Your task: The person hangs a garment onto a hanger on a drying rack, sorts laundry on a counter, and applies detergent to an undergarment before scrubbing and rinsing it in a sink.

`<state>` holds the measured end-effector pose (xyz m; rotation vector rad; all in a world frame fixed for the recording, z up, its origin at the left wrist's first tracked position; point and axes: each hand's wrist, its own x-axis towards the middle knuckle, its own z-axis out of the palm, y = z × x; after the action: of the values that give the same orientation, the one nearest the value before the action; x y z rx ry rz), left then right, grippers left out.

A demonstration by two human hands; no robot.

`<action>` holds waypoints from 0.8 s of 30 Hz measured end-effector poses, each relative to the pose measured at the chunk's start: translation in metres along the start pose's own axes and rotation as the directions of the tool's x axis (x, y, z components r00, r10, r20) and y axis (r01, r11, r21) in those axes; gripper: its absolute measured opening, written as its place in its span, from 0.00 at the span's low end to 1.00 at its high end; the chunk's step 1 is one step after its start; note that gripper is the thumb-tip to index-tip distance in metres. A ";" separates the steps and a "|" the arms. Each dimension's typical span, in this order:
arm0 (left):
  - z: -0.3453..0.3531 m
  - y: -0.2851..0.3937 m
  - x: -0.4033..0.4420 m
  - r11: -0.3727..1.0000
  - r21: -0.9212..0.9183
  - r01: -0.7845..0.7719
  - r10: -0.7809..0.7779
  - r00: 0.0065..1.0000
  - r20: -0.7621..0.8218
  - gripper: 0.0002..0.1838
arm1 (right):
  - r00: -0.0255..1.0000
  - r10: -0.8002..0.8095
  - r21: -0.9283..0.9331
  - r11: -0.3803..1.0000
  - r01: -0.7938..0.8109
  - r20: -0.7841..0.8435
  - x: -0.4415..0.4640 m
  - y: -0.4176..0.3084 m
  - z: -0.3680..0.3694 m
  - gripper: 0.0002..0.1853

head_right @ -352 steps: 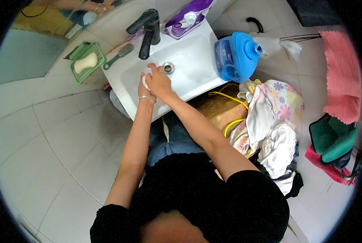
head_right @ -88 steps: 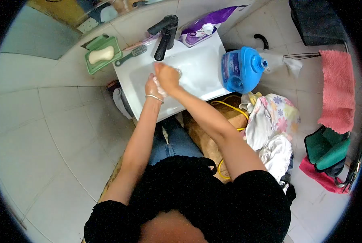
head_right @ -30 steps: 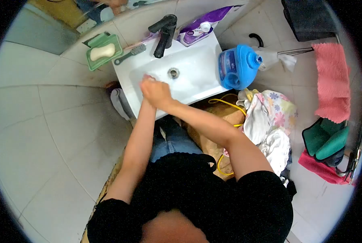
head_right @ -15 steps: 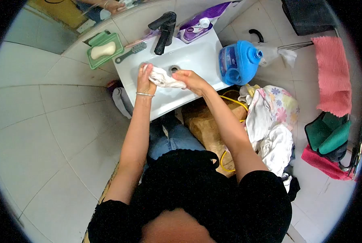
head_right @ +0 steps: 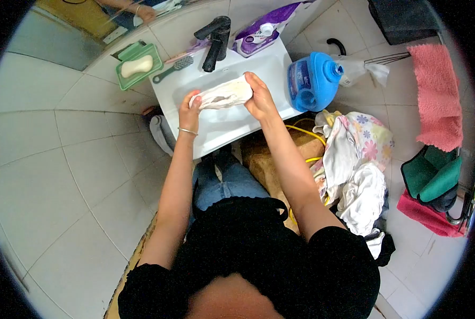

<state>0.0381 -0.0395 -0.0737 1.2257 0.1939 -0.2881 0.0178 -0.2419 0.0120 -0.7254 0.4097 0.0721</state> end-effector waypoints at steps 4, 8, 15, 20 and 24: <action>0.014 0.010 -0.009 0.960 -0.130 0.248 -0.222 0.958 0.183 0.21 | 0.997 0.055 0.093 0.994 -0.060 0.053 0.002 -0.002 0.012 0.10; 0.029 0.032 -0.009 0.871 -0.125 0.476 -0.383 0.815 0.434 0.28 | 0.936 0.222 0.062 0.967 -0.247 0.272 0.000 -0.006 0.024 0.10; 0.042 0.043 -0.016 0.918 -0.082 0.389 -0.292 0.800 0.525 0.27 | 0.938 0.316 -0.452 0.864 -0.223 0.142 0.011 -0.021 0.020 0.10; 0.036 0.039 -0.003 0.905 -0.251 0.344 -0.189 0.853 0.486 0.19 | 0.974 0.220 -0.749 0.653 -0.111 0.047 0.011 -0.012 0.013 0.11; 0.037 0.049 0.000 0.796 -0.520 0.311 -0.171 0.939 0.300 0.13 | 0.995 0.099 -0.764 0.641 -0.066 -0.003 0.006 0.005 0.019 0.15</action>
<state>0.0531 -0.0592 -0.0181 0.5655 0.2089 -0.5584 0.0291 -0.2261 0.0196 -1.5569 0.3667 0.3679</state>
